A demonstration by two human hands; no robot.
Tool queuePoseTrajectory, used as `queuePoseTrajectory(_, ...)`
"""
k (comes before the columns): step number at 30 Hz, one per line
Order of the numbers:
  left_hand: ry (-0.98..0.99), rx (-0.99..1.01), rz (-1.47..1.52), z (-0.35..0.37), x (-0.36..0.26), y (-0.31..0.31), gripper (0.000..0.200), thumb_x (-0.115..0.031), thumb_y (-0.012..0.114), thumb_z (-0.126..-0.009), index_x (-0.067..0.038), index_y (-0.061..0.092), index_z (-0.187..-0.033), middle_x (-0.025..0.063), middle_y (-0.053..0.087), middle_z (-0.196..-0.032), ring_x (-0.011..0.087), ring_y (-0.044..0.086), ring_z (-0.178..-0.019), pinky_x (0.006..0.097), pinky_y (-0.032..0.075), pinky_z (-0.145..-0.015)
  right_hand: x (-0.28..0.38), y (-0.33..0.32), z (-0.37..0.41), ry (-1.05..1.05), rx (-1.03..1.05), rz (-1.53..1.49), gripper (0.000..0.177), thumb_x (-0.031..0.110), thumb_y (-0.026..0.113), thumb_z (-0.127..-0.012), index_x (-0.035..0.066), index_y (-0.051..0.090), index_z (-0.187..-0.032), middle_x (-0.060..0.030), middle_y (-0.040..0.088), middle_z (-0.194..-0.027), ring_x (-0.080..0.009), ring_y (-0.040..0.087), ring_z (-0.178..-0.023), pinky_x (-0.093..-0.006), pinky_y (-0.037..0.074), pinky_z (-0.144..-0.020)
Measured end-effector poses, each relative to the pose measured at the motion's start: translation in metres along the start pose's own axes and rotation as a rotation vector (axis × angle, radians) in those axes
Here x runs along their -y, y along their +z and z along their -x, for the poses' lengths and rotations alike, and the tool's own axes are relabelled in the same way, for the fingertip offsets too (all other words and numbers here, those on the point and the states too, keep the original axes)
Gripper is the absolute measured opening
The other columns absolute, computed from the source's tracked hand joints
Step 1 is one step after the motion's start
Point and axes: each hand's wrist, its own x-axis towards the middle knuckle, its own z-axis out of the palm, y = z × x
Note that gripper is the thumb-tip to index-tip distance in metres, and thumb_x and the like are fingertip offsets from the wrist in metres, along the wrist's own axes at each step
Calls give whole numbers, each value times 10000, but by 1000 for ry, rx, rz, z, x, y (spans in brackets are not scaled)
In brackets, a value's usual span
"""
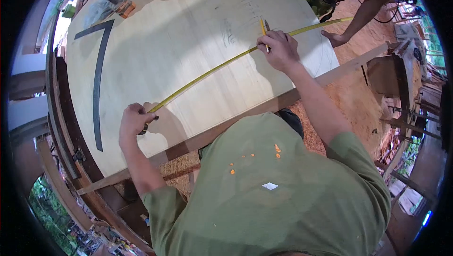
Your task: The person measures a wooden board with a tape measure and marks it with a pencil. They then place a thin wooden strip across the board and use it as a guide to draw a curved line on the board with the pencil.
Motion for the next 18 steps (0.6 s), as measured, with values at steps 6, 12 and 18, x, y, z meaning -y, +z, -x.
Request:
queuePoseTrajectory(6, -26, -36, 240, 7, 60, -24, 250, -127, 805, -825, 22, 654, -956, 47, 631, -709, 103, 559, -581, 290, 437, -504, -3, 8, -1, -19, -22, 28, 103, 261, 679, -914, 206, 700, -999, -4, 656, -1052, -273, 582, -1114, -459, 423, -979)
queuePoseTrajectory(12, 52, -152, 290, 5, 28, 5, 251, -166, 793, -838, 23, 653, -925, 80, 637, -743, 139, 563, -590, 304, 440, -524, 2, 4, 0, 31, -3, 52, 108, 288, 692, -913, 233, 714, -1003, 11, 648, -1091, -258, 582, -1130, -467, 425, -992)
queuePoseTrajectory(18, 169, -273, 104, 10, -43, 43, 418, -312, 800, -811, 76, 645, -810, 223, 640, -844, 375, 649, -753, 456, 513, -695, 1, 8, 1, 25, -39, 43, 114, 275, 728, -896, 212, 732, -992, -21, 629, -1137, -277, 569, -1145, -465, 433, -995)
